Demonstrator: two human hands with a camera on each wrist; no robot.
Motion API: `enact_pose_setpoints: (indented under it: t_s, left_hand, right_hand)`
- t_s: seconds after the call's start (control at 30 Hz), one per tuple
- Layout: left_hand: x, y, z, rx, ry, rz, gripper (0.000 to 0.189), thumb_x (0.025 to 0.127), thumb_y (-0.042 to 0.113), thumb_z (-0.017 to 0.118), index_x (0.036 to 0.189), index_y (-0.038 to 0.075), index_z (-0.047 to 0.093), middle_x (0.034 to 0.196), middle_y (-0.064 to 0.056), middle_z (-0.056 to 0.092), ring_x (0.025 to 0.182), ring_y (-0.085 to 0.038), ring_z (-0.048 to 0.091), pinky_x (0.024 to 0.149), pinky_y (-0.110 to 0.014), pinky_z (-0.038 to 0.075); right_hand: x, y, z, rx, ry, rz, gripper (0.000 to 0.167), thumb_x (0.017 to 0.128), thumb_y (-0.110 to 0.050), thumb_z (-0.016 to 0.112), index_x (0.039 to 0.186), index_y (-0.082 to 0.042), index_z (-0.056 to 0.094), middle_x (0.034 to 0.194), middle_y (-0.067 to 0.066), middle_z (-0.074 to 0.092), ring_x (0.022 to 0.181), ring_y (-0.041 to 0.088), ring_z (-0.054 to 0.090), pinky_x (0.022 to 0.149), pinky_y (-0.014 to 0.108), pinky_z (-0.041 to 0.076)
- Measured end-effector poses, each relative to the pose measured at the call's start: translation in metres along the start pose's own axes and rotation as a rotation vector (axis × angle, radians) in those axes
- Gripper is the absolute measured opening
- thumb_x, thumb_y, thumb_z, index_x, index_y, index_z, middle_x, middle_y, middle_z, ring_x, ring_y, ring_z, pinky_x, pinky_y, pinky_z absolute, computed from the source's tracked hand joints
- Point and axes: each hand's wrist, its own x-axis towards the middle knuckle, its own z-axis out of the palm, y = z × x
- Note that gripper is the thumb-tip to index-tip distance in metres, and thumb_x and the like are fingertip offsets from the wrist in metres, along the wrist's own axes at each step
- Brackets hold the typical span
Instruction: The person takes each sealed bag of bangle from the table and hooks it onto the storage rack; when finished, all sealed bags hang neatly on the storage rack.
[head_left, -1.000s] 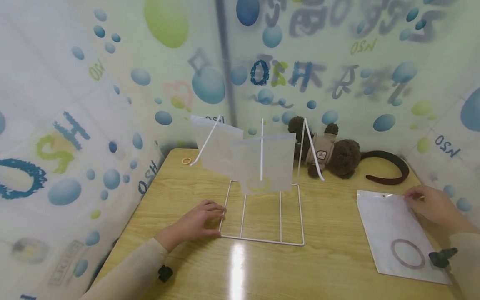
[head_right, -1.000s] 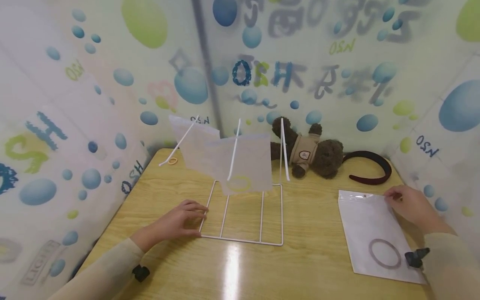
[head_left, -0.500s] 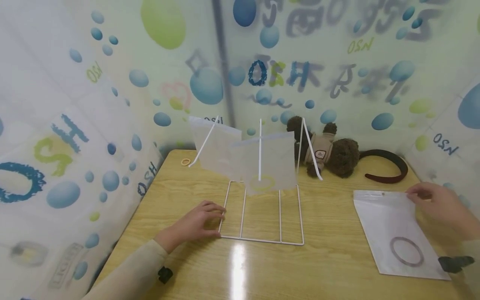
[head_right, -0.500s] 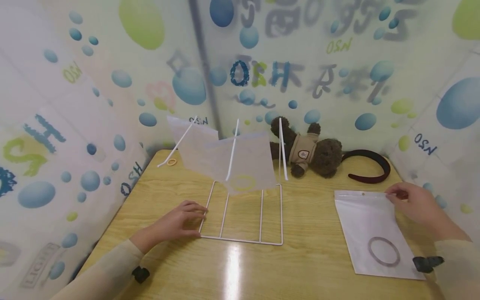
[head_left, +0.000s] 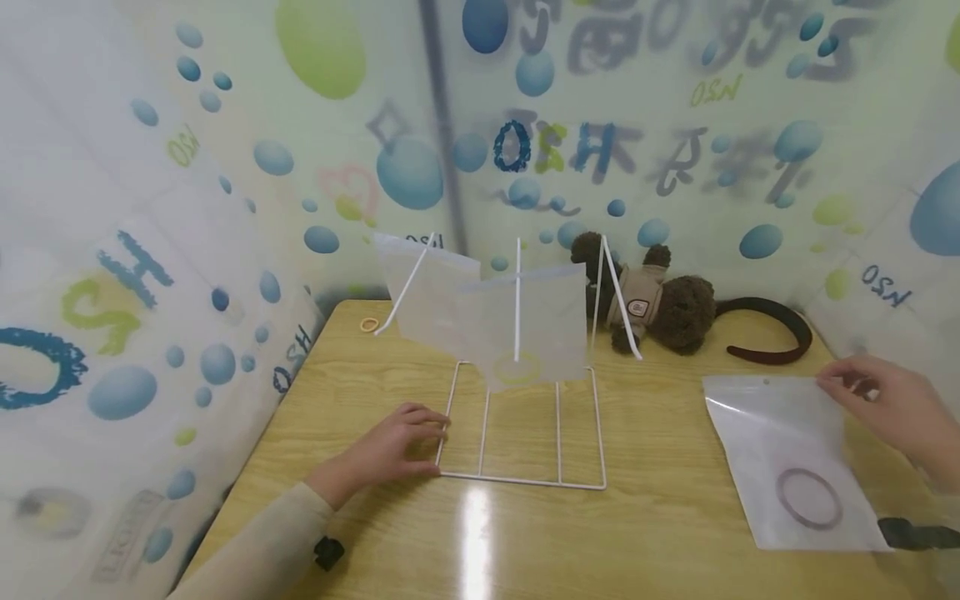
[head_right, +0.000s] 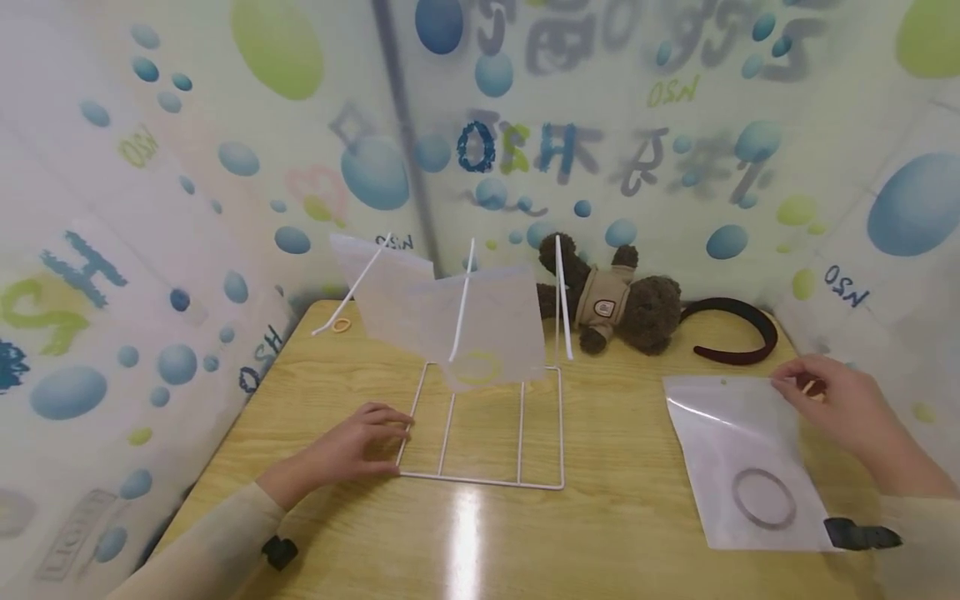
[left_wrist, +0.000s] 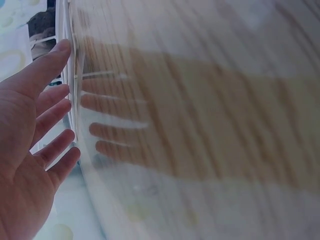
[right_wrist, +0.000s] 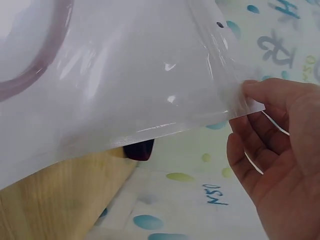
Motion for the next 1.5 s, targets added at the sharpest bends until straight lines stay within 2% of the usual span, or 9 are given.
enact_pose_setpoints:
  t_s: [0.13,0.37,0.5,0.6,0.77,0.97,1.27,1.4,1.5]
  left_hand:
    - [0.001,0.000,0.001,0.006,0.001,0.005,0.052,0.084,0.039,0.085,0.125,0.010,0.073,0.141,-0.006,0.064,0.130,-0.030,0.054,0.110,-0.050,0.047]
    - [0.000,0.003,-0.002,-0.008,0.003,-0.003,0.051,0.082,0.036,0.087,0.124,0.009,0.073,0.140,-0.007,0.064,0.130,-0.031,0.054,0.110,-0.050,0.047]
    - [0.000,0.003,-0.002,-0.005,0.004,-0.003,0.051,0.083,0.037,0.087,0.123,0.009,0.073,0.140,-0.007,0.064,0.130,-0.031,0.054,0.110,-0.050,0.047]
    - [0.000,0.003,-0.002,-0.008,0.004,-0.005,0.052,0.082,0.037,0.087,0.123,0.009,0.073,0.141,-0.007,0.064,0.130,-0.030,0.054,0.111,-0.050,0.046]
    - [0.000,0.001,0.000,0.000,0.010,0.005,0.052,0.082,0.038,0.087,0.123,0.010,0.074,0.140,-0.007,0.065,0.130,-0.030,0.054,0.110,-0.049,0.047]
    - [-0.001,0.002,-0.001,-0.003,0.014,0.007,0.052,0.081,0.038,0.087,0.122,0.010,0.074,0.140,-0.007,0.065,0.128,-0.030,0.054,0.109,-0.050,0.047]
    - [0.000,0.002,-0.001,0.006,0.003,-0.004,0.052,0.083,0.039,0.086,0.124,0.010,0.073,0.141,-0.006,0.064,0.131,-0.030,0.053,0.111,-0.049,0.047]
    - [0.001,0.002,-0.001,0.004,-0.002,-0.007,0.052,0.082,0.039,0.086,0.124,0.010,0.073,0.141,-0.005,0.064,0.130,-0.029,0.052,0.111,-0.049,0.047]
    - [0.001,0.002,-0.001,0.004,-0.001,-0.007,0.052,0.082,0.039,0.087,0.124,0.010,0.074,0.141,-0.005,0.064,0.130,-0.029,0.053,0.110,-0.049,0.047]
  right_hand:
    - [-0.003,-0.012,-0.005,-0.009,0.046,-0.035,0.008,0.091,-0.010,0.078,0.094,-0.008,0.071,0.078,-0.012,0.064,0.069,-0.015,0.044,0.053,0.012,0.037]
    - [-0.007,-0.034,-0.013,-0.014,0.041,-0.034,0.009,0.091,-0.010,0.078,0.095,-0.008,0.071,0.084,0.001,0.069,0.072,-0.018,0.043,0.054,0.011,0.037]
    - [-0.008,-0.042,-0.019,-0.022,0.093,-0.109,0.012,0.088,-0.009,0.081,0.094,-0.013,0.071,0.084,-0.028,0.060,0.074,-0.022,0.044,0.056,0.007,0.038]
    - [-0.008,-0.046,-0.021,-0.018,0.111,-0.140,0.014,0.087,-0.009,0.082,0.093,-0.015,0.071,0.087,-0.040,0.051,0.076,-0.024,0.044,0.057,0.006,0.038]
    - [-0.008,-0.055,-0.024,0.007,0.133,-0.164,0.019,0.083,-0.006,0.084,0.092,-0.018,0.072,0.086,-0.036,0.056,0.079,-0.025,0.044,0.061,0.005,0.037]
    - [-0.006,-0.071,-0.027,0.035,0.161,-0.246,0.027,0.077,0.002,0.084,0.090,-0.019,0.073,0.085,-0.027,0.063,0.082,-0.022,0.047,0.067,0.002,0.038]
    - [-0.001,-0.098,-0.043,0.060,0.186,-0.323,0.037,0.072,0.009,0.085,0.087,-0.022,0.074,0.086,-0.024,0.065,0.083,-0.018,0.050,0.076,0.000,0.039]
    - [0.000,-0.110,-0.046,0.090,0.178,-0.355,0.039,0.073,0.011,0.084,0.089,-0.023,0.073,0.087,-0.021,0.066,0.084,-0.016,0.052,0.082,-0.001,0.039]
    - [-0.001,-0.119,-0.048,0.118,0.163,-0.373,0.032,0.081,0.005,0.082,0.092,-0.024,0.073,0.088,-0.015,0.069,0.084,-0.013,0.054,0.083,0.000,0.040]
